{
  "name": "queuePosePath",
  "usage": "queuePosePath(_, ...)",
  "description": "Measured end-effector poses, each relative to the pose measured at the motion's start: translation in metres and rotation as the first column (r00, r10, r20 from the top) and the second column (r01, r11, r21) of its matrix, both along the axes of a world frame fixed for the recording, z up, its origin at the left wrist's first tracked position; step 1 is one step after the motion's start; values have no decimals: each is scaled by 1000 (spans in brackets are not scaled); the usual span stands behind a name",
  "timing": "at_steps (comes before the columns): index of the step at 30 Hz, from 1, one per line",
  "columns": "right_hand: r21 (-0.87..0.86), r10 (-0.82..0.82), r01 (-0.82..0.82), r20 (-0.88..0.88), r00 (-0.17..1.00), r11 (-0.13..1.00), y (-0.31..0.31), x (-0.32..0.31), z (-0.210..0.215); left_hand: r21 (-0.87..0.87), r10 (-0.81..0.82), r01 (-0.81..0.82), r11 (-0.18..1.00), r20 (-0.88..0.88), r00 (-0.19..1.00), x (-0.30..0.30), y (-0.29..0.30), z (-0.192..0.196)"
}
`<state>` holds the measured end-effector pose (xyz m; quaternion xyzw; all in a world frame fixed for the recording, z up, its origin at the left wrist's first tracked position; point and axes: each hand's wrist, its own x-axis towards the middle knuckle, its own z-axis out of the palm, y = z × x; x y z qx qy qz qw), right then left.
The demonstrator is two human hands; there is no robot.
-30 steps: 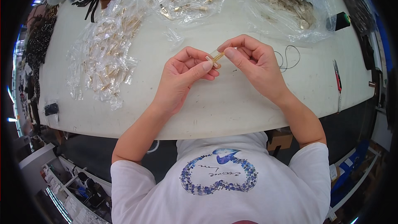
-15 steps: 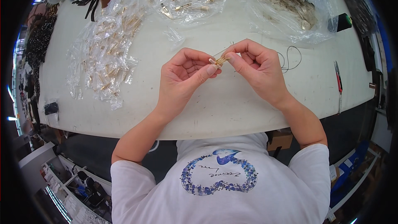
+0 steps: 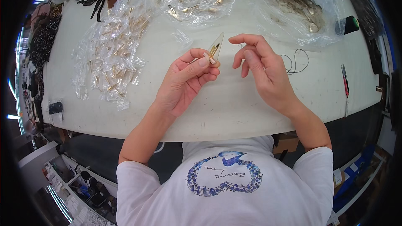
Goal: Manually thread and assemble metal wire loops or hooks into small leather/fabric components on a cutting table.
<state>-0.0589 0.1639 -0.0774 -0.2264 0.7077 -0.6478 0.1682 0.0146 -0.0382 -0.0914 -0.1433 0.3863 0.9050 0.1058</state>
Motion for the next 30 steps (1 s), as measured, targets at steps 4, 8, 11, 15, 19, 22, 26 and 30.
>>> queuePosePath(4,13,39,-39,-6,999,999,-2,8,0,165,-49,50,985,-8,999,1,0,-2)
queuePosePath(8,16,54,-51,-289,956,999,1,-3,-3,132,-74,74,988,1,997,2,0,-1)
queuePosePath(11,6,31,-31,-217,976,1000,1,-3,-4,108,-89,88,990,-2,996,2,0,-2)
queuePosePath(15,-8,37,-40,-235,971,999,-1,-1,-5,74,-98,98,992,-13,995,1,2,-2)
queuePosePath(19,4,51,-52,-243,969,999,-1,-2,-5,34,-102,102,994,3,995,1,3,-1)
queuePosePath(22,17,64,-62,-229,971,998,0,-1,-4,37,-105,104,994,15,994,1,4,-1)
queuePosePath(26,10,71,-71,-205,976,997,0,-1,-4,105,-120,119,987,-3,993,0,1,-5)
queuePosePath(30,-37,90,-90,1,996,995,0,0,-4,51,-128,129,990,-8,992,0,3,-2)
